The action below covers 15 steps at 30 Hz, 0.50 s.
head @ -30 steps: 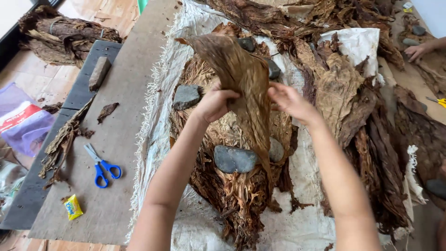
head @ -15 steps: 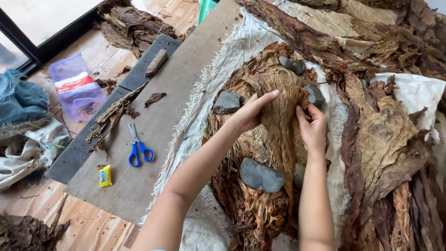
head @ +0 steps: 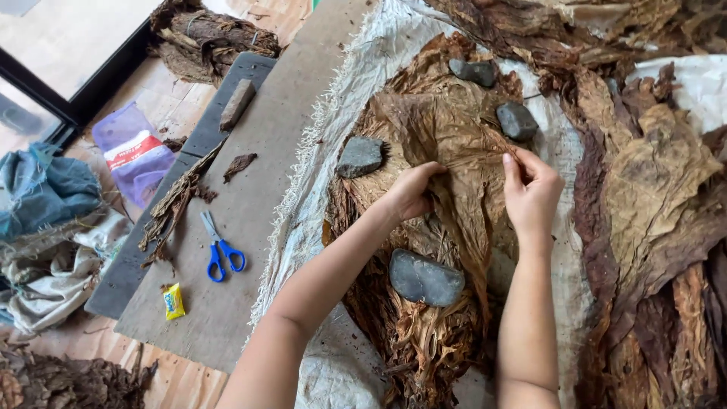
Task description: The person sorts and arranges dried brown leaves on a white sack spread over a table. They lift, separate, and place leaves into piles, occasionally using small stones to hold sections in place. The person also folds and stacks some leaves while working alongside another person at the same table.
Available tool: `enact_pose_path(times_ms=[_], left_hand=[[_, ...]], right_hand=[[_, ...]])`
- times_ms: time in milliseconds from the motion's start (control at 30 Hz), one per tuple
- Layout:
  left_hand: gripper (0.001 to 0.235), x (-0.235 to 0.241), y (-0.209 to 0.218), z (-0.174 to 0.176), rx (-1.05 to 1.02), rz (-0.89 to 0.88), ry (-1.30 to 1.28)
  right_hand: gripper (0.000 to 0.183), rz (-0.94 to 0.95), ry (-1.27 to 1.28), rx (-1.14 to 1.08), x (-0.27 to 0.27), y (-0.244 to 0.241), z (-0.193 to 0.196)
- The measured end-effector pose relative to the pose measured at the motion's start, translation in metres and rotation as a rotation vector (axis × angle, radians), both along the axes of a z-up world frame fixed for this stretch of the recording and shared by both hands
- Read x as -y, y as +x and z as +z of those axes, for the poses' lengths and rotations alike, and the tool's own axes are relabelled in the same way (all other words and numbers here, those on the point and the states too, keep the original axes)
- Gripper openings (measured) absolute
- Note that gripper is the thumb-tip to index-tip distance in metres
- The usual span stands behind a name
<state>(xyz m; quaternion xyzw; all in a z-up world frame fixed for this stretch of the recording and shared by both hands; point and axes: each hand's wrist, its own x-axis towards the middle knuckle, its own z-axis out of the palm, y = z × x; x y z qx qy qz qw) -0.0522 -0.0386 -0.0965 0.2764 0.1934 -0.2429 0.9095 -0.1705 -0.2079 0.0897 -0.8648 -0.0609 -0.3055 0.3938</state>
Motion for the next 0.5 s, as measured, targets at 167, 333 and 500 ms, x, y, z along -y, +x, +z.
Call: enact_pose_path(times_ms=[167,333,500], left_hand=[[0.077,-0.006,-0.006,0.009,0.073,-0.032,0.062],[0.096,-0.032,-0.029,0.058,0.151,-0.065,0.095],[0.151,-0.063,-0.122,0.246,0.359,-0.264,0.122]], right_hand=[[0.016,-0.009,0.089,0.021,-0.001,-0.011,0.011],[0.017,0.018,0.223,-0.078,0.006,-0.009,0.001],[0.021,-0.004,0.561,-0.019,-0.014,-0.015,0.027]])
